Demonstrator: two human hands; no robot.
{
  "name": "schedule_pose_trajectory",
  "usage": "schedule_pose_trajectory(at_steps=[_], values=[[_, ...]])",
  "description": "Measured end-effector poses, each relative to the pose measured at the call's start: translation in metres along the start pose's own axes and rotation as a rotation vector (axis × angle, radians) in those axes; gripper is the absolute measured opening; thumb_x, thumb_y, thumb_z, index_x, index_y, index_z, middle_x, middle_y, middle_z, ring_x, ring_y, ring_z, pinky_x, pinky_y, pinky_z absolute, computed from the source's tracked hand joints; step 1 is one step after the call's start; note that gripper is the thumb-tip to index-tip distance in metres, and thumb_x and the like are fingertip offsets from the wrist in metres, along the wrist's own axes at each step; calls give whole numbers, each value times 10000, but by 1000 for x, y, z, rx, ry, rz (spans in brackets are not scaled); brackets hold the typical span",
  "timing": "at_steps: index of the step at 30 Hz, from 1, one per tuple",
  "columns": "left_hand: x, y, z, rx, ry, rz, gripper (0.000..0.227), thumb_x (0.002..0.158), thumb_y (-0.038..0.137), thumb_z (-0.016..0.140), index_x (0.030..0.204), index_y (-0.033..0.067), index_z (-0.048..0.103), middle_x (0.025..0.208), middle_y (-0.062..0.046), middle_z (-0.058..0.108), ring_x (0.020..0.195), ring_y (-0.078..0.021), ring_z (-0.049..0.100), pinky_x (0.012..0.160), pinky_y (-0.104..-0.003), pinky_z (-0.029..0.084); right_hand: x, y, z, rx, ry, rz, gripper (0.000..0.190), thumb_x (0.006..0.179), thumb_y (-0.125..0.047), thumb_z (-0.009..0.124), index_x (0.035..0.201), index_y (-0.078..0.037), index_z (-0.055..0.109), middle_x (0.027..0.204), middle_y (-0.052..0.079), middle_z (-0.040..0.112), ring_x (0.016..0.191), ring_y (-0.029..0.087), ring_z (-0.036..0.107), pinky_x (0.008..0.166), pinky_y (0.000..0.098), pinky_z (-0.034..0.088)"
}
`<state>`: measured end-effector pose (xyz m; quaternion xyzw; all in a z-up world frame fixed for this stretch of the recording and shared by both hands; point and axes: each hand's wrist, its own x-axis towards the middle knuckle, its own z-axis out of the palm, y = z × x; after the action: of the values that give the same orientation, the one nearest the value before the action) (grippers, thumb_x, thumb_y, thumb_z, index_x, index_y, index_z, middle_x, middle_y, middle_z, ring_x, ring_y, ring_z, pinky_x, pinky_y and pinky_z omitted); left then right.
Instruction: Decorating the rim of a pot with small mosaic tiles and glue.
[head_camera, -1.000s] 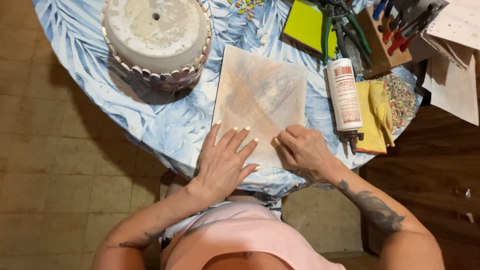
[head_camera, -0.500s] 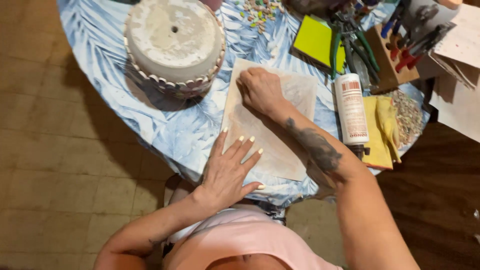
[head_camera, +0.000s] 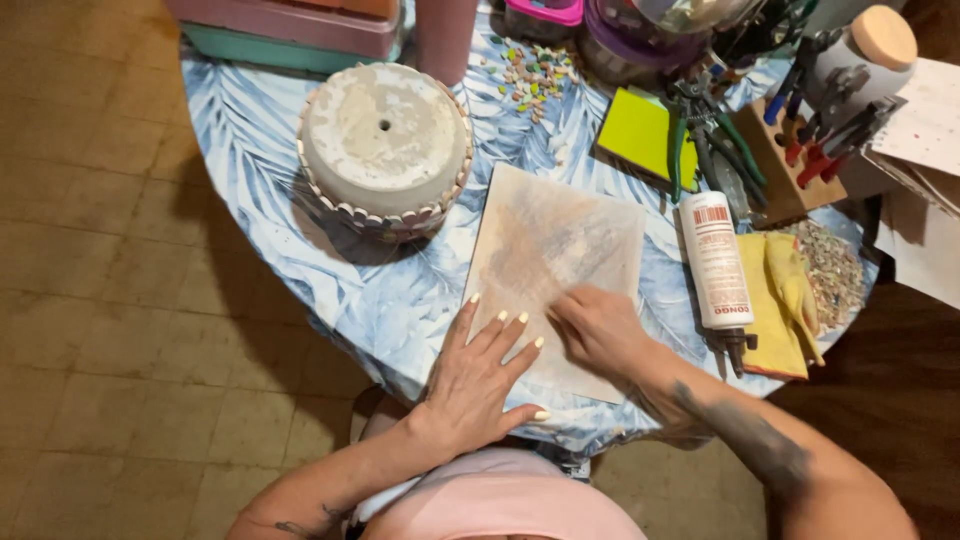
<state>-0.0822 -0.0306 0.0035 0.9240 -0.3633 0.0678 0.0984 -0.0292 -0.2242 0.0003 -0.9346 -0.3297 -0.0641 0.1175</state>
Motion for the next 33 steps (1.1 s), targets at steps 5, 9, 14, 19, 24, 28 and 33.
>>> schedule_pose_trajectory(at_steps=[5, 9, 14, 19, 24, 28, 33], values=[[-1, 2, 2, 22, -20, -8, 662, 672, 621, 465, 1173, 187, 468, 1239, -103, 419, 1113, -266, 396, 1019, -535, 47, 97, 29, 40, -51, 123, -72, 211, 850, -181, 413, 668, -79, 442, 589, 73, 482, 514, 264, 476, 356, 375, 328], [-1, 1, 6, 2, -2, -22, 661, 666, 622, 472, 1174, 199, 469, 1238, -100, 421, 1104, -263, 406, 1017, -524, 56, 71, 22, 26, -55, 66, -68, 199, 856, -193, 403, 696, -75, 414, 614, 89, 466, 519, 285, 460, 377, 397, 329], [-1, 2, 7, -42, 19, -20, 720, 615, 647, 515, 1156, 172, 480, 1248, -118, 420, 1108, -278, 408, 1008, -508, 90, -32, 4, -8, -24, -26, -45, 122, 810, -186, 447, 762, -93, 509, 651, 74, 534, 553, 262, 511, 411, 367, 363], [0, 1, 6, -65, 52, 2, 727, 604, 648, 529, 1141, 160, 497, 1228, -119, 440, 1104, -284, 414, 1009, -510, 105, -44, 0, -11, -9, 3, -32, 156, 832, -192, 440, 732, -91, 505, 636, 64, 510, 553, 239, 502, 410, 343, 355], [-1, -1, 2, -223, 50, -3, 717, 622, 624, 526, 1111, 100, 514, 1160, -176, 461, 1067, -310, 433, 1015, -560, 31, 45, 18, 28, -103, 147, -120, 147, 799, -231, 485, 693, -129, 468, 618, 50, 453, 606, 250, 522, 493, 345, 438], [0, 2, 2, -201, 58, -18, 700, 613, 610, 557, 1105, 114, 522, 1158, -157, 467, 1069, -294, 436, 1013, -548, 47, 95, 42, 50, -169, 233, -164, 132, 782, -231, 495, 697, -138, 455, 622, 26, 437, 607, 225, 527, 489, 318, 427], [-1, 1, 7, -217, 46, -28, 702, 623, 618, 542, 1112, 115, 511, 1166, -153, 458, 1075, -286, 433, 1017, -554, 36, 15, 16, 13, -120, 116, -194, 119, 796, -226, 488, 719, -137, 467, 657, 52, 440, 657, 262, 524, 513, 362, 442]])
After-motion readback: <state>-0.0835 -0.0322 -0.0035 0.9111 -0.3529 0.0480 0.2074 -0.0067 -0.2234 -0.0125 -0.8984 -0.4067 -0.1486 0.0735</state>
